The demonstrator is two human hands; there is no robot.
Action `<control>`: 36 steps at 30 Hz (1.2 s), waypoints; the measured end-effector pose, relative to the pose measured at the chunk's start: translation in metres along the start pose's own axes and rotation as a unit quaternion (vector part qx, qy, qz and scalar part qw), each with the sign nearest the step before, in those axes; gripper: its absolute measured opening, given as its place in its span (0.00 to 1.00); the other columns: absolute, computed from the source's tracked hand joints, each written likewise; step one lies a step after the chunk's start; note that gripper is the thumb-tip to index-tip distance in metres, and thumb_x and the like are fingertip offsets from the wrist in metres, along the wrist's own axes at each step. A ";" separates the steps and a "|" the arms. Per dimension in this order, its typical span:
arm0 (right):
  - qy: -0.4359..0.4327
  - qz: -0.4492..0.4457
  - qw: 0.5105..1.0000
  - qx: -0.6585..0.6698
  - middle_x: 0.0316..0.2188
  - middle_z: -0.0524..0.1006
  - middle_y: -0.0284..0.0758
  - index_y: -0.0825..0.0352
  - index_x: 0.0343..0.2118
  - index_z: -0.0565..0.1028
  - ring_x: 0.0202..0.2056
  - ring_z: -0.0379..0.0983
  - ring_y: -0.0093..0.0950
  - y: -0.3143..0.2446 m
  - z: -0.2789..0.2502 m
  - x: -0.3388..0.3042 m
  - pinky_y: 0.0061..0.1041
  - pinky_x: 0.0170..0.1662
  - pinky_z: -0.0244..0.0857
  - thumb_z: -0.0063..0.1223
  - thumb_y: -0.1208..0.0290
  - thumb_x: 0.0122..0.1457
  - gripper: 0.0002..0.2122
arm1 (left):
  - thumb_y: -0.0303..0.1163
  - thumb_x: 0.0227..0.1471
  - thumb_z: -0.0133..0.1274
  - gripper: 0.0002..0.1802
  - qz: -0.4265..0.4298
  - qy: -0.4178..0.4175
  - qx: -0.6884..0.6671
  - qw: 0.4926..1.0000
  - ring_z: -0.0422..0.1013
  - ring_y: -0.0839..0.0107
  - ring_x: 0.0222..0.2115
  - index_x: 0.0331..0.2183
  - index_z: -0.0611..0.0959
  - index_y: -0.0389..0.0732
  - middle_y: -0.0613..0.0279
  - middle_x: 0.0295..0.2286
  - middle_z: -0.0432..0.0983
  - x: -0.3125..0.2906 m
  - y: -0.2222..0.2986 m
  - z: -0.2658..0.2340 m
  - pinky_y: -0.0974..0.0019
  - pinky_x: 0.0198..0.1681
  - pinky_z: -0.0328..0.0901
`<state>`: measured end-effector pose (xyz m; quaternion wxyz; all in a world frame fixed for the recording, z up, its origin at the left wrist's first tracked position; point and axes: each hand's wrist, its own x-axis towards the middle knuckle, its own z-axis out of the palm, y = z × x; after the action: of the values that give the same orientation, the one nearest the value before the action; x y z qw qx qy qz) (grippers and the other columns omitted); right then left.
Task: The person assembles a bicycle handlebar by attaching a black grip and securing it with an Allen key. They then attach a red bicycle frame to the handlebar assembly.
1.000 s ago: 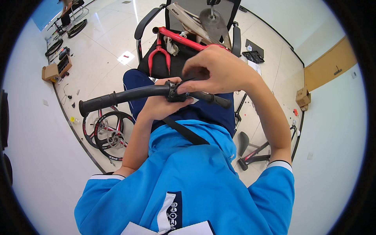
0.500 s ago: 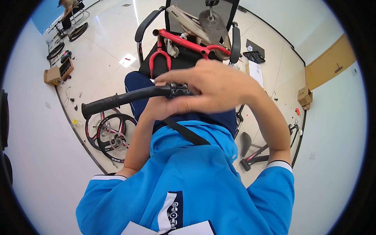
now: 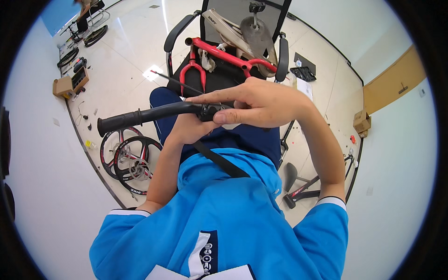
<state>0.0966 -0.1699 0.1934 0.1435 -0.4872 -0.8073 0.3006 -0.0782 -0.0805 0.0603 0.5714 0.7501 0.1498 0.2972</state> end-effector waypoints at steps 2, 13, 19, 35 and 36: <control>-0.009 0.046 0.998 -0.041 0.11 0.69 0.29 0.60 0.61 0.69 0.11 0.63 0.20 -0.006 -0.003 -0.003 0.19 0.19 0.53 0.48 0.49 0.63 0.28 | 0.31 0.41 0.67 0.14 -0.003 -0.006 -0.011 1.000 0.76 0.67 0.29 0.32 0.83 0.39 0.60 0.26 0.79 -0.001 0.005 -0.002 0.63 0.35 0.70; 0.036 0.100 0.984 -0.142 0.12 0.69 0.32 0.60 0.58 0.71 0.14 0.66 0.25 -0.015 0.004 -0.008 0.23 0.22 0.56 0.53 0.48 0.60 0.28 | 0.31 0.41 0.67 0.13 0.034 -0.002 0.003 0.999 0.76 0.67 0.30 0.32 0.83 0.38 0.61 0.27 0.80 0.001 0.000 -0.001 0.64 0.36 0.70; 0.070 0.115 0.974 -0.185 0.11 0.67 0.32 0.63 0.49 0.75 0.13 0.65 0.27 -0.006 0.007 -0.011 0.26 0.21 0.54 0.54 0.44 0.57 0.26 | 0.34 0.39 0.70 0.17 0.007 -0.005 -0.003 1.000 0.76 0.69 0.32 0.31 0.81 0.37 0.61 0.26 0.79 0.001 -0.007 -0.003 0.64 0.38 0.70; 0.030 0.155 0.975 -0.154 0.11 0.70 0.32 0.66 0.40 0.80 0.14 0.68 0.26 0.004 0.003 -0.017 0.26 0.22 0.59 0.47 0.45 0.62 0.24 | 0.38 0.38 0.70 0.23 0.062 0.007 0.076 0.995 0.76 0.60 0.31 0.35 0.80 0.36 0.56 0.29 0.77 0.001 -0.011 -0.001 0.61 0.41 0.70; -0.019 0.140 0.986 -0.093 0.11 0.71 0.32 0.67 0.36 0.81 0.14 0.69 0.26 0.004 0.005 -0.022 0.25 0.22 0.60 0.46 0.45 0.63 0.25 | 0.38 0.37 0.71 0.24 0.052 0.028 0.061 0.996 0.76 0.62 0.31 0.35 0.79 0.35 0.57 0.29 0.77 -0.002 -0.010 -0.002 0.62 0.41 0.70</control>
<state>0.1072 -0.1899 0.1885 0.0385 -0.6009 -0.7580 0.2507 -0.0797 -0.0767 0.0509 0.5041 0.7818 0.1443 0.3375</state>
